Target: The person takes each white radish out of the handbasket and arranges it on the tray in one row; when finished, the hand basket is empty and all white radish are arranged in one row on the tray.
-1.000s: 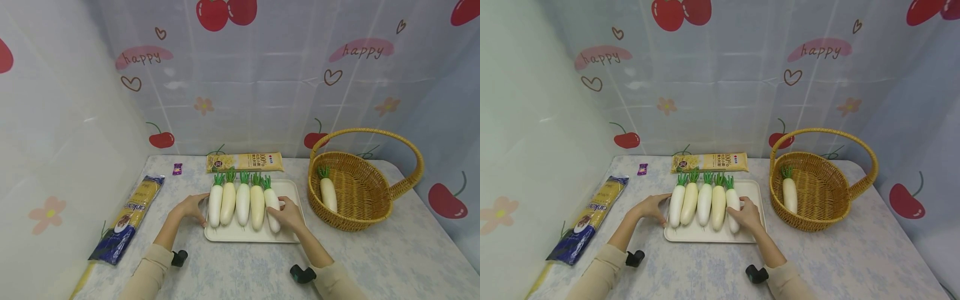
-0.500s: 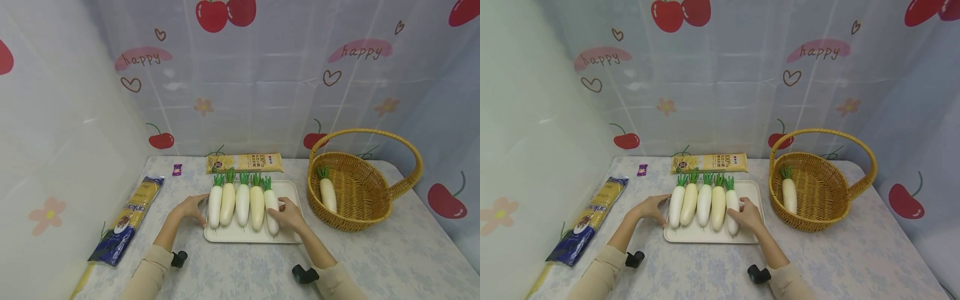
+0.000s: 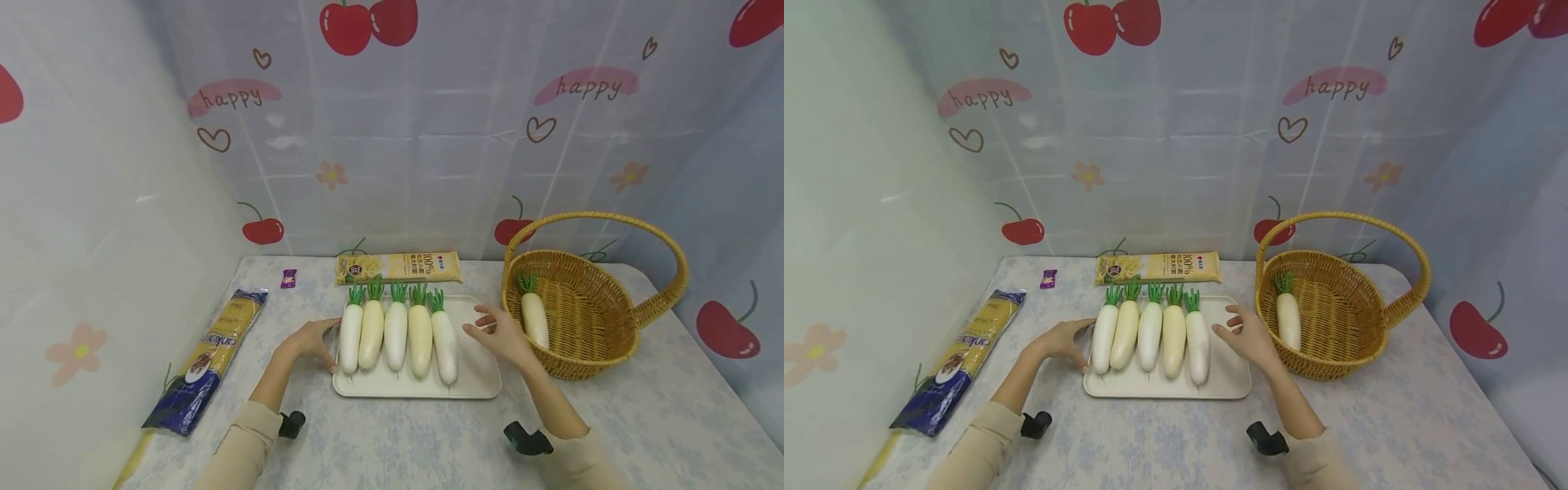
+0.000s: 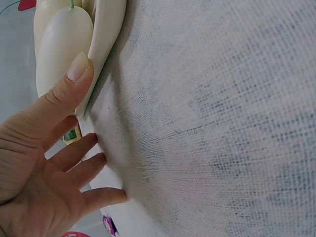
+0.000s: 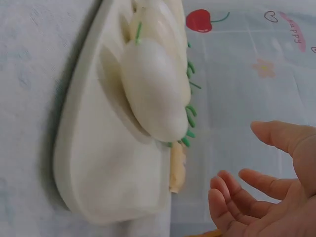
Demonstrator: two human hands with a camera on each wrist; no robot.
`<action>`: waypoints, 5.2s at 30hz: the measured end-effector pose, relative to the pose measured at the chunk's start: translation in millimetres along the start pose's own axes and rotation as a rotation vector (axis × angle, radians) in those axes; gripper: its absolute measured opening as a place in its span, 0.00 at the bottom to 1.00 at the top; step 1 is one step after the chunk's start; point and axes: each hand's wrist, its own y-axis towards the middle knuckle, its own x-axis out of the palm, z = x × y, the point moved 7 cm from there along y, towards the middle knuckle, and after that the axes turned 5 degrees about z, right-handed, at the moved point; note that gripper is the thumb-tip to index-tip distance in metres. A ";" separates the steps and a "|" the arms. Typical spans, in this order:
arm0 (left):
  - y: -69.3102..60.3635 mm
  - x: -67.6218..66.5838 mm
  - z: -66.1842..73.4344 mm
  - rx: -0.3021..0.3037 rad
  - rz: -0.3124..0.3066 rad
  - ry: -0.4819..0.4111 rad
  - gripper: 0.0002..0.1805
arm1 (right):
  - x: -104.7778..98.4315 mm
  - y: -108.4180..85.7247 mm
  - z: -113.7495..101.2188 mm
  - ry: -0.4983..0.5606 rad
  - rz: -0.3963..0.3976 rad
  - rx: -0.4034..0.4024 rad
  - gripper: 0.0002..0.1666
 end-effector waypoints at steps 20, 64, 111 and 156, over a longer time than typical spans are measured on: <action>0.7 0.5 -1.4 -0.001 0.004 0.007 0.59 | -86.6 20.3 37.9 -0.129 0.098 0.077 0.38; 0.6 0.6 0.4 -0.001 0.010 -0.004 0.59 | -73.8 34.2 102.9 -0.186 -0.096 0.242 0.48; 2.1 0.8 -1.2 0.007 0.007 -0.013 0.59 | -104.8 10.9 10.5 0.043 0.027 0.105 0.49; 0.2 -0.2 0.0 0.000 0.017 -0.013 0.59 | -28.4 -8.5 0.8 0.159 -0.060 0.098 0.44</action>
